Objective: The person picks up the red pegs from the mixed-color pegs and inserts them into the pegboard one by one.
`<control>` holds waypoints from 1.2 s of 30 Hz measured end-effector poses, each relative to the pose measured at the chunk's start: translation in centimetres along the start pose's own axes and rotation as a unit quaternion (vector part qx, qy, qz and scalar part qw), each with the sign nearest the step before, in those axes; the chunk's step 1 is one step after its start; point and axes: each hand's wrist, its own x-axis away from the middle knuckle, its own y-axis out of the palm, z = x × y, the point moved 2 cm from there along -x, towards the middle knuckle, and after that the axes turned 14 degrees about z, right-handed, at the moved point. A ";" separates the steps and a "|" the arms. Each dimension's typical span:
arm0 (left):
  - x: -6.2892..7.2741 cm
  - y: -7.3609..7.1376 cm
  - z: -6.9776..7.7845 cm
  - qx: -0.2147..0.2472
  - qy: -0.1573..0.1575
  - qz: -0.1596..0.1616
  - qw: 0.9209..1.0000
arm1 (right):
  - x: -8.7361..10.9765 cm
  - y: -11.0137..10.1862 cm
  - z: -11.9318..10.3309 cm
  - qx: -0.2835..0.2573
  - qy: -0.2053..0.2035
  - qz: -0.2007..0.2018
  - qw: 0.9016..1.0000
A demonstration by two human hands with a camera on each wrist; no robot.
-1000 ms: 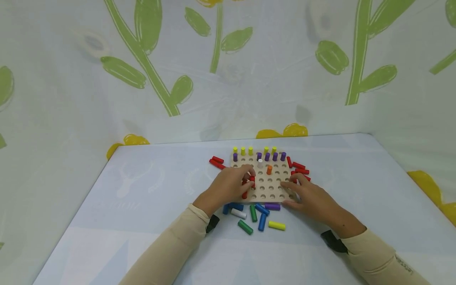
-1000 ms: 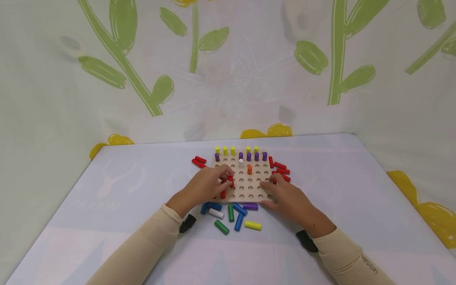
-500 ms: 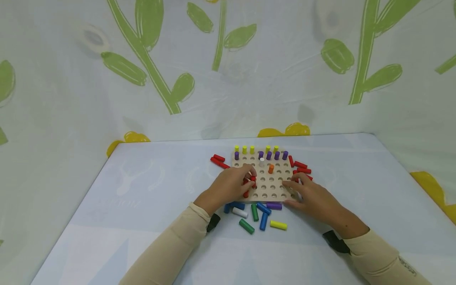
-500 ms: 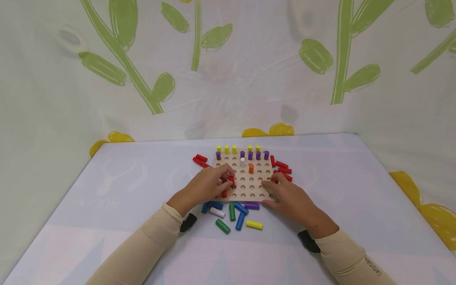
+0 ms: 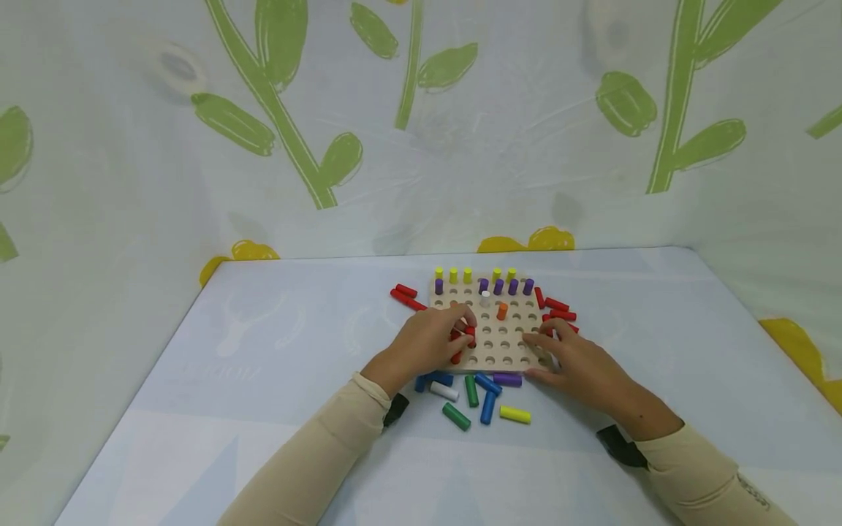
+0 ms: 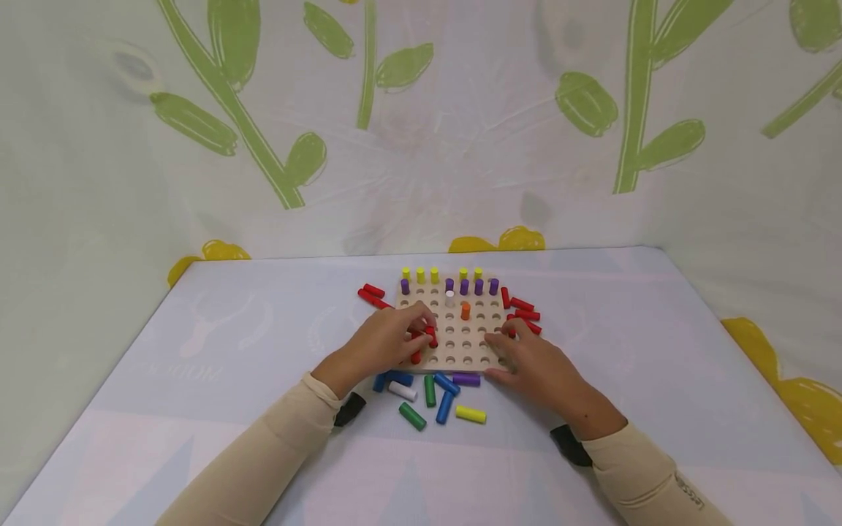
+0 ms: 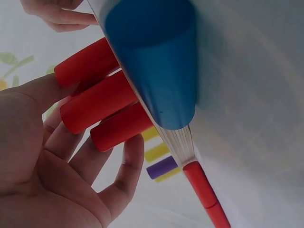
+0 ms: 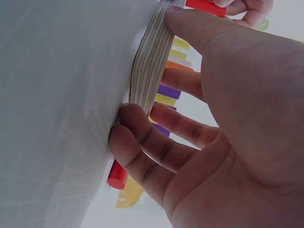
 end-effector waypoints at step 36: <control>0.2 0.2 0.1 -0.009 0.006 0.001 1.000 | 0.0 0.2 0.1 0.009 0.011 -0.003 1.000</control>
